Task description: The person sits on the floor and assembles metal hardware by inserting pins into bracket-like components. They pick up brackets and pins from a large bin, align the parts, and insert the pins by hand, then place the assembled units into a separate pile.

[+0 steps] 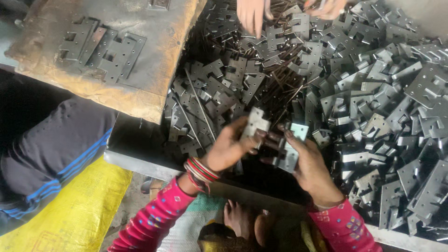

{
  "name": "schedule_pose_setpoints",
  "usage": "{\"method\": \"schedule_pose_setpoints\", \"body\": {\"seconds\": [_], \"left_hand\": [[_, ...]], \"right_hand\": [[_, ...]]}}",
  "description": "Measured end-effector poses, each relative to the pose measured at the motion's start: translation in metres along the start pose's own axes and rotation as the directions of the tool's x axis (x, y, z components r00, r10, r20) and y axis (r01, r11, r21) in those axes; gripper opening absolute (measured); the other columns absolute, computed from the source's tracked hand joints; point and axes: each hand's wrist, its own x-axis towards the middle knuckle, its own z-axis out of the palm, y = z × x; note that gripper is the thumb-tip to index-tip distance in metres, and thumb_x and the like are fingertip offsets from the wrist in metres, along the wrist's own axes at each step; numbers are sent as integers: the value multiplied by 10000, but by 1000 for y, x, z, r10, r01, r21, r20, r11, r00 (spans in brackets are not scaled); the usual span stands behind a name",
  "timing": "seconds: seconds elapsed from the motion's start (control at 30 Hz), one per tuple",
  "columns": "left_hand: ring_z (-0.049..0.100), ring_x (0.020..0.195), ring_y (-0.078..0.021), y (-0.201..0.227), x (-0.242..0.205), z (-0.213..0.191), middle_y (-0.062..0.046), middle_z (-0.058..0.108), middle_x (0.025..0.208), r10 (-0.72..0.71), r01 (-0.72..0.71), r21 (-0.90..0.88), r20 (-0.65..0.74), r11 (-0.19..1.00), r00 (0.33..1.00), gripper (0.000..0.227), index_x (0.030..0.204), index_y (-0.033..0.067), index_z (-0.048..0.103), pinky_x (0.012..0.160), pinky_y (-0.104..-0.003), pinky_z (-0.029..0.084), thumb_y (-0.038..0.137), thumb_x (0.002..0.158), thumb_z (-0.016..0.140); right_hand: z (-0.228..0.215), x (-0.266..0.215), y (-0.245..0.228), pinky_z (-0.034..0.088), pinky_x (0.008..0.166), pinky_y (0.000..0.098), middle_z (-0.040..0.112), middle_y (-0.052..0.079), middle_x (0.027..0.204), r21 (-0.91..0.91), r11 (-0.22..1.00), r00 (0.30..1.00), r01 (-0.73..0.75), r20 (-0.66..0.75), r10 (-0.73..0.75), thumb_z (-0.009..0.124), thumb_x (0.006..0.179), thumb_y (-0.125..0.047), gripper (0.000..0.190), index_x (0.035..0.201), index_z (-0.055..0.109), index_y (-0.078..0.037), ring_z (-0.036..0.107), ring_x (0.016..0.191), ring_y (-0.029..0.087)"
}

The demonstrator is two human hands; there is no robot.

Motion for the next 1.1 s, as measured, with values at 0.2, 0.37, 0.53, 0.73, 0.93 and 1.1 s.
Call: {"method": "schedule_pose_setpoints", "body": {"seconds": [0.2,0.37,0.53,0.73,0.93,1.1], "left_hand": [[680,931,-453,-3,-11,46,-310,693,1004,61,37,643,-129,765,990,561,1393,-64,501,816,-466,543,101,873,635],[700,958,-453,-16,-16,12,-321,692,1036,114,15,470,-244,883,963,480,1374,-39,536,849,-449,549,30,900,572],[648,1088,-497,-4,-14,11,-359,649,1149,366,-242,562,-119,791,923,497,1411,-55,462,899,-487,541,-4,928,564],[674,748,-442,30,-5,-1,-225,667,764,70,33,774,-100,633,992,522,1377,50,518,678,-534,519,21,864,614],[675,683,-291,56,37,-91,-113,646,848,622,67,998,-66,21,780,423,1205,78,573,563,-404,522,-5,791,598],[725,685,-253,72,109,-201,-97,712,894,686,478,820,-153,-313,711,245,1156,98,612,545,-357,551,116,916,661]], "right_hand": [[5,-2,21,558,916,281,703,68,1333,-322,914,967,247,135,-214,627,1022,-434,646,1513,504,-33,671,1179,150],[-51,-13,-13,593,705,460,720,181,729,-986,-148,888,-81,-4,-460,650,1011,-421,336,1081,720,-100,735,749,368],[-54,-1,-1,589,706,505,728,193,800,-927,-340,920,-156,-12,-391,700,914,-339,258,878,703,-83,725,774,396],[-45,-8,-3,559,629,449,743,167,764,-982,-190,859,12,108,-500,793,829,-320,306,967,725,-56,723,710,336],[-41,-15,-2,451,603,206,690,24,792,-814,368,746,448,114,-656,826,873,-116,183,1004,731,-30,578,669,53],[-46,-18,-6,388,678,184,633,-25,859,-666,617,804,420,-42,-593,792,916,-50,143,1022,717,8,493,749,41]]}}
